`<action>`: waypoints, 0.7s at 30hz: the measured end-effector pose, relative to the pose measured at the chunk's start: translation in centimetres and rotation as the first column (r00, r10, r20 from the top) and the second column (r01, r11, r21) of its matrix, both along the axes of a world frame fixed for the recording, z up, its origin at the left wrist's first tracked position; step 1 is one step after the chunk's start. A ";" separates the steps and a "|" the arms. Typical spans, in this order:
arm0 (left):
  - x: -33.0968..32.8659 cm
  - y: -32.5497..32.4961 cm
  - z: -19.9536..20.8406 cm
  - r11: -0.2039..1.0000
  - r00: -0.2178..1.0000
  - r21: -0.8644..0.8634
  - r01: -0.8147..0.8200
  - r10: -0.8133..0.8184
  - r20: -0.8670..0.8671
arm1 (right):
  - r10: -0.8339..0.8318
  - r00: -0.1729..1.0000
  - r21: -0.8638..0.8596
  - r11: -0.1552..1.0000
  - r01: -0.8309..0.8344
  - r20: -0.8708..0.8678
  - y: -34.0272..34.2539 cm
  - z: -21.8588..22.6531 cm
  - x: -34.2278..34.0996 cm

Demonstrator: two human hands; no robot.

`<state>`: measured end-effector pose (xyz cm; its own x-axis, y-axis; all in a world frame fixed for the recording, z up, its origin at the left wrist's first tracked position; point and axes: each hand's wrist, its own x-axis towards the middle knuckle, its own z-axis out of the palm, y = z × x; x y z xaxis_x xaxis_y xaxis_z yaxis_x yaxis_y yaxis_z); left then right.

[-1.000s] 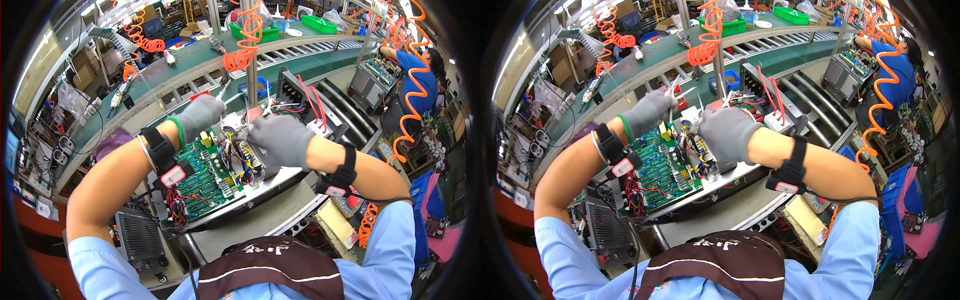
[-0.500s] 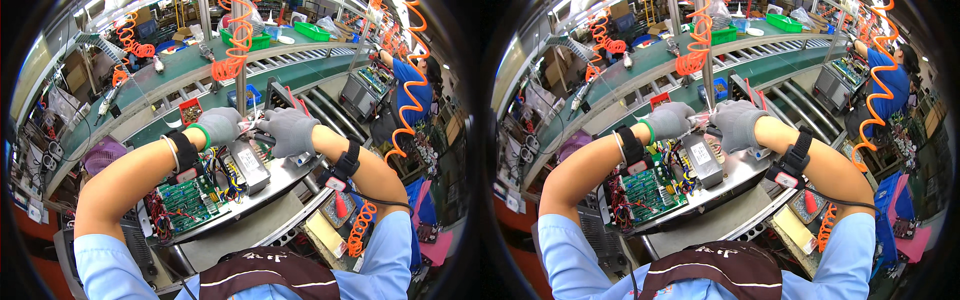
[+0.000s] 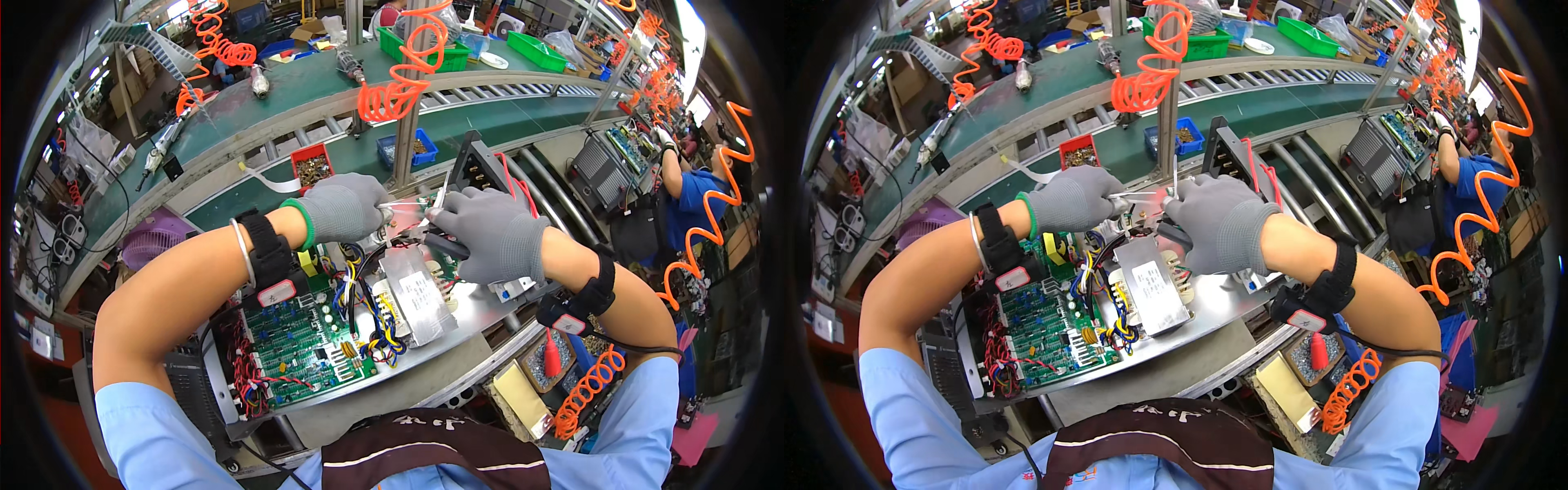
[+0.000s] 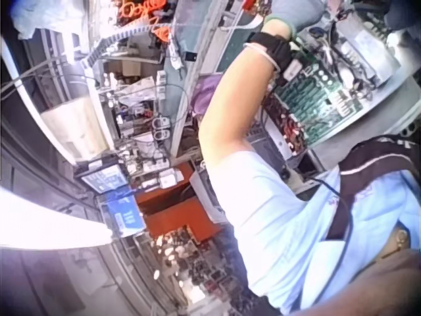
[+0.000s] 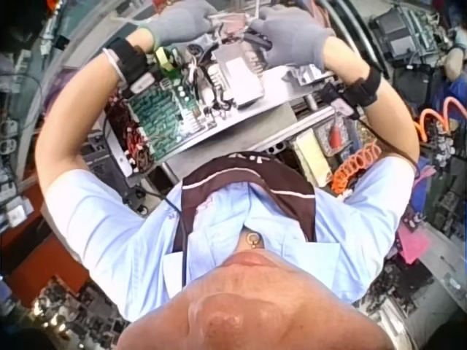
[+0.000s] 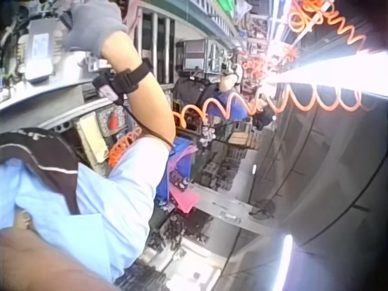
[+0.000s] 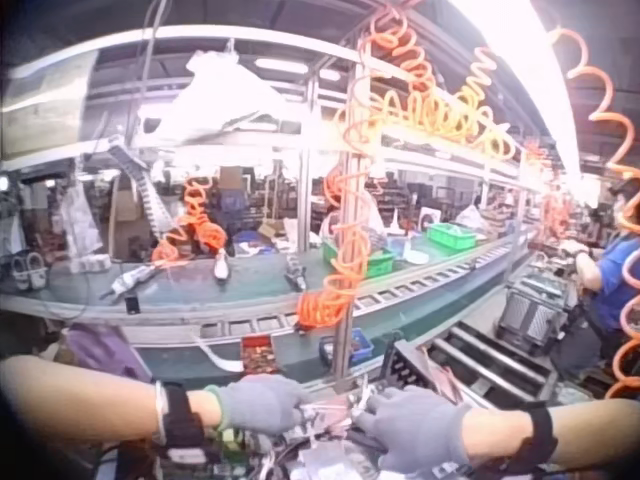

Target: Assemble and secure components inside an electronic enclosure on a production line using various hand tools.

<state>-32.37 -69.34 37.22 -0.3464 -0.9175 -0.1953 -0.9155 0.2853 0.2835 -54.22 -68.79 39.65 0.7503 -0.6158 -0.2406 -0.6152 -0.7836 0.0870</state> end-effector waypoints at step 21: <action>-0.8 -1.1 0.6 0.980 0.983 -0.196 0.038 -0.072 -0.172 | -0.137 0.990 -0.120 0.983 0.140 0.035 2.4 2.6 -3.9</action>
<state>-33.14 -70.43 37.79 -0.4107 -0.9104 0.0504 -0.8371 0.3984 0.3749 -58.11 -66.35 42.22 0.6605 -0.7378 -0.1389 -0.7206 -0.6749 0.1587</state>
